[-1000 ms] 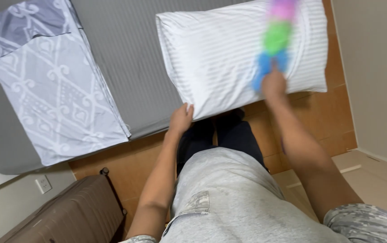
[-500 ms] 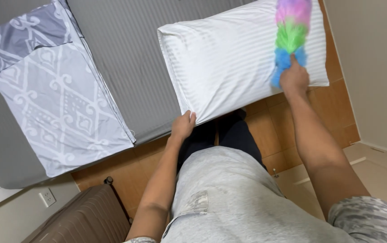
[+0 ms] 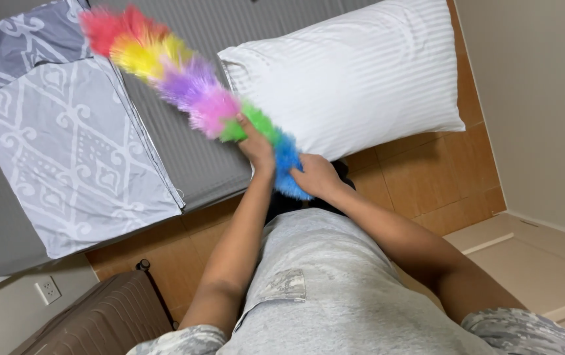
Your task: The person removes a pillow from a striped pillowcase, folds the case, and places it on the bed. They then use a rainbow-colored feather duster to clean the pillow on both sides before removing the pillowcase again.
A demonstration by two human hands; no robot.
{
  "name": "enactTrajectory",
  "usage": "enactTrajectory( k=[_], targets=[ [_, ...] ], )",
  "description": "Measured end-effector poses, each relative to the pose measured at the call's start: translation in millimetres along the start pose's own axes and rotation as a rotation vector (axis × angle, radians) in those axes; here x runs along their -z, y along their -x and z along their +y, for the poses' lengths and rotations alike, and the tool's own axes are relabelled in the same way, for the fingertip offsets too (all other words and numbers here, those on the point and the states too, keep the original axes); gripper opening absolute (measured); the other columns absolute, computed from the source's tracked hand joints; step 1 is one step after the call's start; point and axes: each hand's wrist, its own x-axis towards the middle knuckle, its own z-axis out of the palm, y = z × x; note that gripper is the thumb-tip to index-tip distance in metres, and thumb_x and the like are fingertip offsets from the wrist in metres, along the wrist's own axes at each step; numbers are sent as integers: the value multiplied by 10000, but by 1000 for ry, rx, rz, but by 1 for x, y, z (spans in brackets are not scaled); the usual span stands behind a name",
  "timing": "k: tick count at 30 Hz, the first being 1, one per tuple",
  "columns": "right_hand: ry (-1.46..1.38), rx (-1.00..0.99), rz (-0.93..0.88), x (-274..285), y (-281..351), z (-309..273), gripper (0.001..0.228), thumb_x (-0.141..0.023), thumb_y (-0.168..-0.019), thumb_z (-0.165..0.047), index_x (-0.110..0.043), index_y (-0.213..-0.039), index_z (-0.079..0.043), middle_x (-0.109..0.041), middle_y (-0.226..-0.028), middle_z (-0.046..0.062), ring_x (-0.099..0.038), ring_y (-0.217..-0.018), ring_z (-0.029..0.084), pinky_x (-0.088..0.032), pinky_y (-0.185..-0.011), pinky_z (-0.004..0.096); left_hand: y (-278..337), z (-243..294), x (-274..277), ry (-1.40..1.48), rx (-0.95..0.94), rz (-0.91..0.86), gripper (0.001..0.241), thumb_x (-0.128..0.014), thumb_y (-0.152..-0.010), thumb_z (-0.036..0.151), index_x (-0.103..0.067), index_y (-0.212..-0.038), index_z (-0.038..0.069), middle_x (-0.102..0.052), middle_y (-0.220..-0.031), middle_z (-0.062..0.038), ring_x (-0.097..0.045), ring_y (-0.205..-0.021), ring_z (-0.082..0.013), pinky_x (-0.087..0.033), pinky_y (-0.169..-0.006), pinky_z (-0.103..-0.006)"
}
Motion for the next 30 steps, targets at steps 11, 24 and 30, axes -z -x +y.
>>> enactTrajectory(
  k=[11,24,30],
  targets=[
    [261,-15,287,-11,-9,44,397,-561,-981,-286,-607,-1257,-5,-697,-1034,310,-662,-992,484,-517,-872,551,-21,-37,-7,-394,-172,-279,528,-444,-1088,479,-624,-1050,-17,-630,-876,-177,-605,-823,-274,-476,-752,-426],
    [393,-539,705,188,-28,111,583,-410,-1028,-239,-357,-1589,-390,-693,-1039,207,-677,-965,400,-533,-858,538,-76,-220,160,-1067,171,-440,886,-572,-943,646,-508,-1442,-83,-572,-1435,-331,-533,-1375,-431,-413,-1167,-431],
    [619,-286,610,105,-9,129,492,-451,-1100,-328,-427,-1591,-354,-710,-1013,226,-680,-890,442,-534,-809,558,-59,-167,114,-437,562,-355,774,-393,-1042,600,-379,-1542,10,-468,-1537,-135,-443,-1397,-284,-323,-1150,-441]
  ],
)
